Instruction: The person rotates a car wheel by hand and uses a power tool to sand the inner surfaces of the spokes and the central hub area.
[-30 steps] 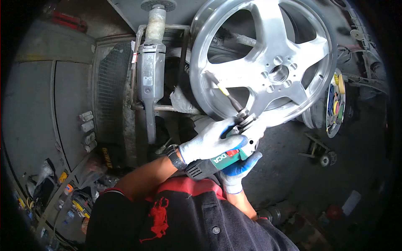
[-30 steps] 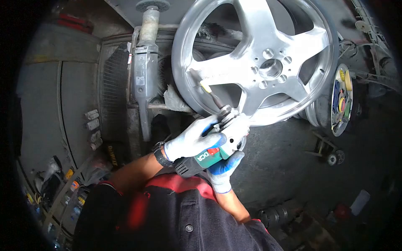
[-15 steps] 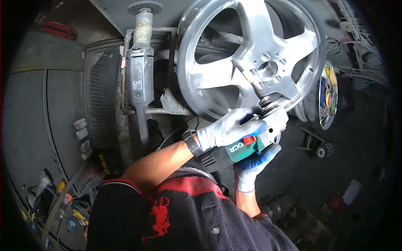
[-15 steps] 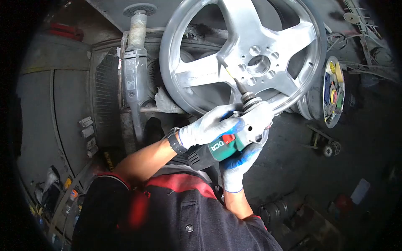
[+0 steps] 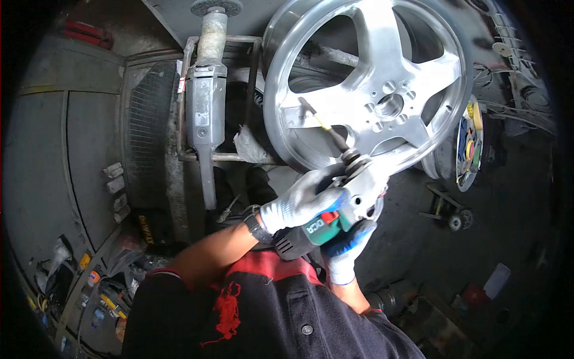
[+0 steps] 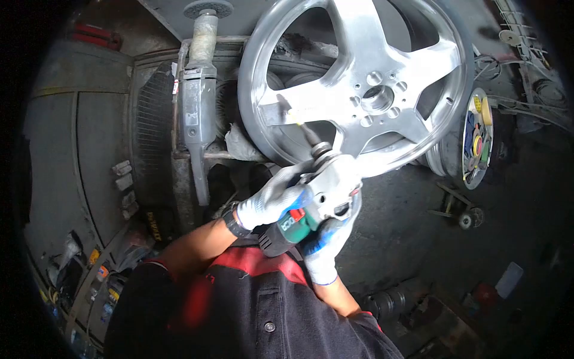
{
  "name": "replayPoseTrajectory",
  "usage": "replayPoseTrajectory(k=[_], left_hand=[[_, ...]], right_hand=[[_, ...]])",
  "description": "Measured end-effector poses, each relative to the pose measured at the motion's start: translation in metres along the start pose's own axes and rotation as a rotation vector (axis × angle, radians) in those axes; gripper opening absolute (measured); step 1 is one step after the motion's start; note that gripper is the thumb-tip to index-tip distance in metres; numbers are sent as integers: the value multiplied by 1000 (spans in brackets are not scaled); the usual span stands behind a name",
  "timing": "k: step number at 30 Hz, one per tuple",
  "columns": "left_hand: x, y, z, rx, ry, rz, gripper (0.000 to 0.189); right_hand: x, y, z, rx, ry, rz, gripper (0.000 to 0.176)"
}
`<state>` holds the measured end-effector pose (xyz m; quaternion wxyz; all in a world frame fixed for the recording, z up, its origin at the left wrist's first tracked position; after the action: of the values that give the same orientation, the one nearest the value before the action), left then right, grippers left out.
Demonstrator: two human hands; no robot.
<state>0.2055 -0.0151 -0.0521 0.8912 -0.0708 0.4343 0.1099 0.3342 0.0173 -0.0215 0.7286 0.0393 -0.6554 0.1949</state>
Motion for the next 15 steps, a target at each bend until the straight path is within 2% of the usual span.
replayPoseTrajectory(k=[2,3,5,8,9,11,13,15], left_hand=[[-1,20,5,12,27,28,51],[7,30,6,19,99,90,50],[6,44,11,152,23,-19,63],[6,46,12,143,5,-74,65],[6,44,11,144,-7,-102,65],[6,34,7,164,-17,-75,62],[3,21,1,48,52,34,50],[12,9,-4,45,-24,-27,60]], right_hand=[[11,10,1,-34,110,20,88],[20,16,6,66,43,-108,79],[23,20,1,-79,-38,-130,69],[23,24,-2,-84,5,-110,66],[22,22,-2,-81,3,-107,66],[18,12,1,-89,-4,-113,79],[17,4,10,-40,-26,-97,85],[12,-4,14,-7,-102,-114,95]])
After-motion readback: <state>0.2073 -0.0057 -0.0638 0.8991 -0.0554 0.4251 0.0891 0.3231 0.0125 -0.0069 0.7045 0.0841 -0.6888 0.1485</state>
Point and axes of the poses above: each hand's wrist, its own y-axis towards the middle knuckle, its own z-axis out of the palm, x = y × z, the point moved 4 cm from there along y, towards the middle knuckle, and after that the axes turned 3 degrees about y, right-handed, at the moved point
